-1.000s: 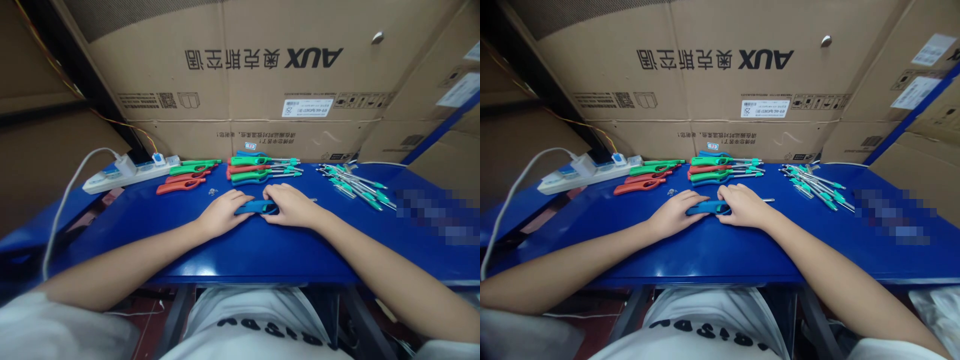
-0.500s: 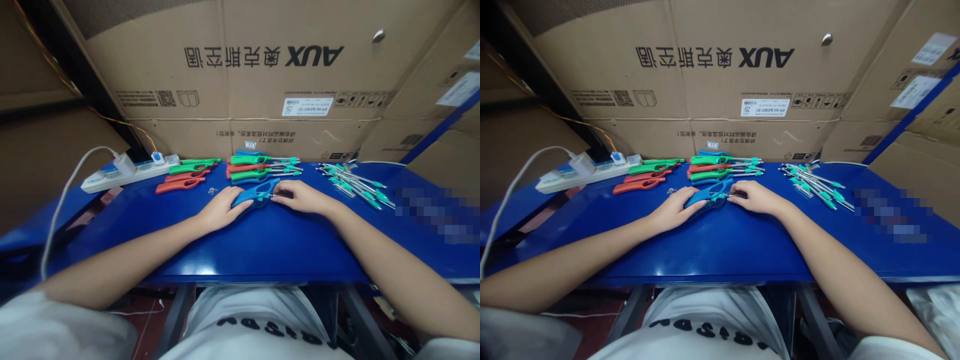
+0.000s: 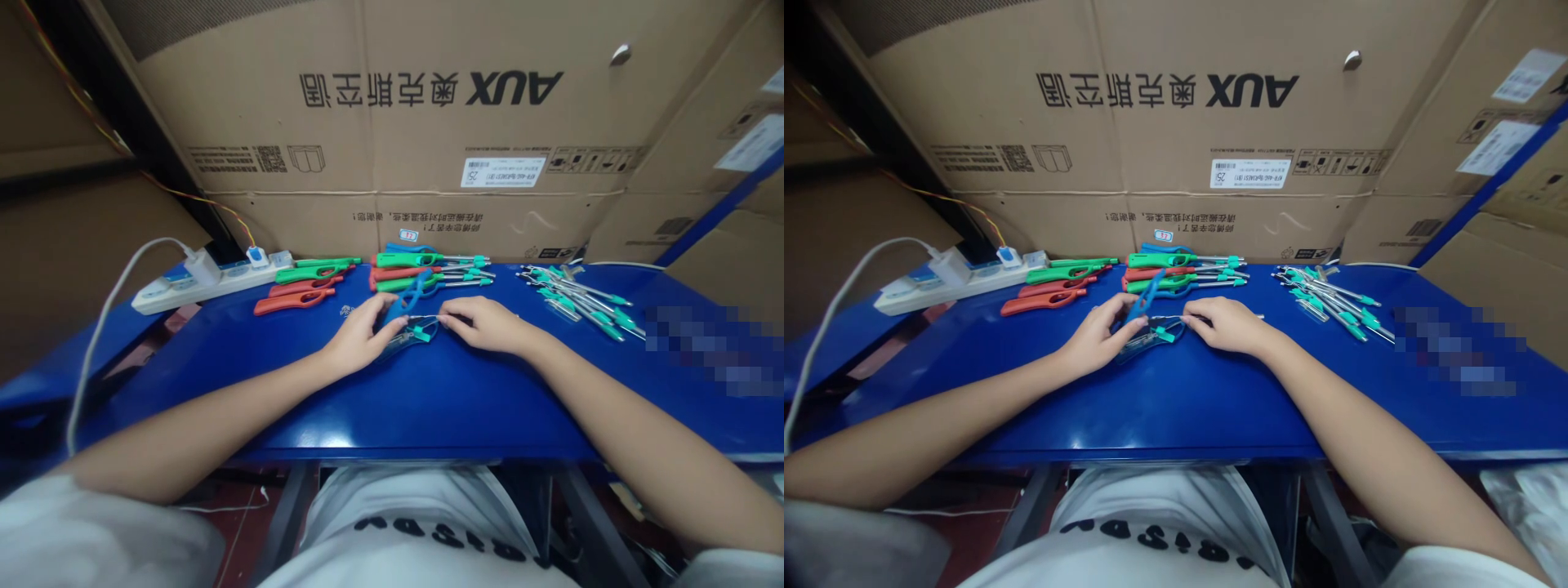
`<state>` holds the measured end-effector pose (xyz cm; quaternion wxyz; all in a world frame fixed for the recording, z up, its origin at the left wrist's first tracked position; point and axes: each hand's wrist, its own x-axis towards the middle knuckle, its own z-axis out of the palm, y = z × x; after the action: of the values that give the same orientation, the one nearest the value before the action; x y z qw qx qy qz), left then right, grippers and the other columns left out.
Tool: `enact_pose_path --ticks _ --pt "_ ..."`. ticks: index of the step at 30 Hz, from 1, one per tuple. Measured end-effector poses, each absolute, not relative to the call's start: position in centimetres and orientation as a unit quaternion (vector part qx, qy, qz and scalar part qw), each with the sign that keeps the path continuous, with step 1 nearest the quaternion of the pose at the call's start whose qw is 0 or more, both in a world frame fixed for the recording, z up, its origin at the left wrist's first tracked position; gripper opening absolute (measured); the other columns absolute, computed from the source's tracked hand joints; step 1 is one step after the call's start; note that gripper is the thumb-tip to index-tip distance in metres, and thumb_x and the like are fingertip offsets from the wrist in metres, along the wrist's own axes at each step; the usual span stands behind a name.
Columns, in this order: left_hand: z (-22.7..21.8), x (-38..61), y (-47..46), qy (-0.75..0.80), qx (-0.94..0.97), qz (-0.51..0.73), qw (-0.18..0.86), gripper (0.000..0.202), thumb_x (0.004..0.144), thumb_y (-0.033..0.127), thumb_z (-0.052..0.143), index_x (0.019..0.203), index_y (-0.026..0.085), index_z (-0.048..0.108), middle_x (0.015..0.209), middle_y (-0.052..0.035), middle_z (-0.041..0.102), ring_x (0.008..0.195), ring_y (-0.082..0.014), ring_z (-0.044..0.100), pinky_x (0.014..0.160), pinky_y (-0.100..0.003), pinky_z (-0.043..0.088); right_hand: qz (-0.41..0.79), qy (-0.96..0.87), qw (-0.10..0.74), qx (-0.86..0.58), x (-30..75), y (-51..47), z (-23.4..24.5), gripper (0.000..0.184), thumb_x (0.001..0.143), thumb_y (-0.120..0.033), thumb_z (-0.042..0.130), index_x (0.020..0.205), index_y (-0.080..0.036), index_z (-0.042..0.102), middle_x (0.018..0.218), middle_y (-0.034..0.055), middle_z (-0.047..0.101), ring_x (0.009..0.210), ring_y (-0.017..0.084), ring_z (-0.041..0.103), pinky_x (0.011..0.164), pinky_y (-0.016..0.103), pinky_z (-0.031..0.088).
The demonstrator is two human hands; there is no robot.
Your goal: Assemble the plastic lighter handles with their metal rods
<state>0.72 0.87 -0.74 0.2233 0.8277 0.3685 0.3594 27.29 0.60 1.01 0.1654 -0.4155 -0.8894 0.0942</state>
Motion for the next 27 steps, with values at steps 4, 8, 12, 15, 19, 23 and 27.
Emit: enact_pose_path --ticks 4,8,12,15,19,23,27 --pt "-0.4 0.2 1.3 0.406 0.778 0.412 0.246 0.021 0.097 0.038 0.051 0.106 0.019 0.054 0.088 -0.0006 0.061 0.078 -0.0159 0.058 0.074 -0.028 0.046 0.082 -0.881 0.16 -0.437 27.8 0.9 0.8 0.028 0.1 -0.035 0.044 0.087 -0.021 0.064 0.084 0.0044 0.07 0.074 0.018 0.06 0.065 0.027 0.037" --pt "-0.4 0.2 1.3 0.388 0.824 0.358 0.206 0.03 0.081 0.041 0.073 0.095 0.018 0.06 0.088 -0.0005 0.061 0.078 -0.0159 0.058 0.075 -0.028 0.047 0.089 -0.872 0.194 -0.441 27.7 0.8 1.0 0.026 0.1 -0.035 0.044 0.091 -0.021 0.064 0.087 0.0048 0.07 0.074 0.017 0.06 0.066 0.026 0.037" --pt "-1.1 0.4 1.2 0.336 0.872 0.31 0.175 0.029 0.08 0.044 0.076 0.09 0.018 0.068 0.091 -0.003 0.061 0.081 -0.0171 0.061 0.076 -0.028 0.049 0.096 -0.871 0.26 -0.405 27.2 0.2 1.5 0.027 0.101 -0.035 0.043 0.09 -0.02 0.062 0.086 0.0053 0.069 0.074 0.016 0.059 0.068 0.026 0.04" --pt "-1.0 0.2 1.7 0.333 0.87 0.321 0.169 0.023 0.087 0.04 0.068 0.089 0.017 0.068 0.089 -0.0031 0.061 0.078 -0.0158 0.061 0.073 -0.027 0.049 0.084 -0.875 0.274 -0.389 27.5 0.3 1.8 0.028 0.101 -0.035 0.042 0.088 -0.019 0.062 0.084 0.0059 0.068 0.072 0.016 0.058 0.068 0.027 0.04" --pt "0.4 -0.6 2.6 0.312 0.891 0.304 0.126 0.017 0.091 0.033 0.06 0.095 0.016 0.066 0.094 -0.0053 0.059 0.083 -0.0177 0.059 0.075 -0.029 0.049 0.051 -0.885 0.252 -0.388 28.9 0.9 2.3 0.029 0.098 -0.035 0.046 0.081 -0.02 0.062 0.077 0.0052 0.067 0.068 0.017 0.056 0.065 0.028 0.038" --pt "1.8 -0.7 2.9 0.295 0.908 0.28 0.101 0.016 0.092 0.031 0.056 0.094 0.016 0.064 0.093 -0.0062 0.057 0.085 -0.0193 0.058 0.078 -0.031 0.049 0.065 -0.881 0.248 -0.397 29.5 1.2 2.8 0.029 0.096 -0.034 0.047 0.075 -0.02 0.061 0.07 0.0037 0.064 0.064 0.016 0.054 0.063 0.028 0.037" --pt "2.1 -0.9 3.0 0.297 0.914 0.258 0.095 0.013 0.091 0.028 0.056 0.091 0.017 0.063 0.094 -0.0065 0.057 0.087 -0.02 0.058 0.079 -0.031 0.049 0.092 -0.884 0.237 -0.393 29.1 0.9 3.0 0.027 0.094 -0.033 0.048 0.075 -0.02 0.06 0.068 0.0021 0.062 0.062 0.015 0.052 0.061 0.027 0.036"
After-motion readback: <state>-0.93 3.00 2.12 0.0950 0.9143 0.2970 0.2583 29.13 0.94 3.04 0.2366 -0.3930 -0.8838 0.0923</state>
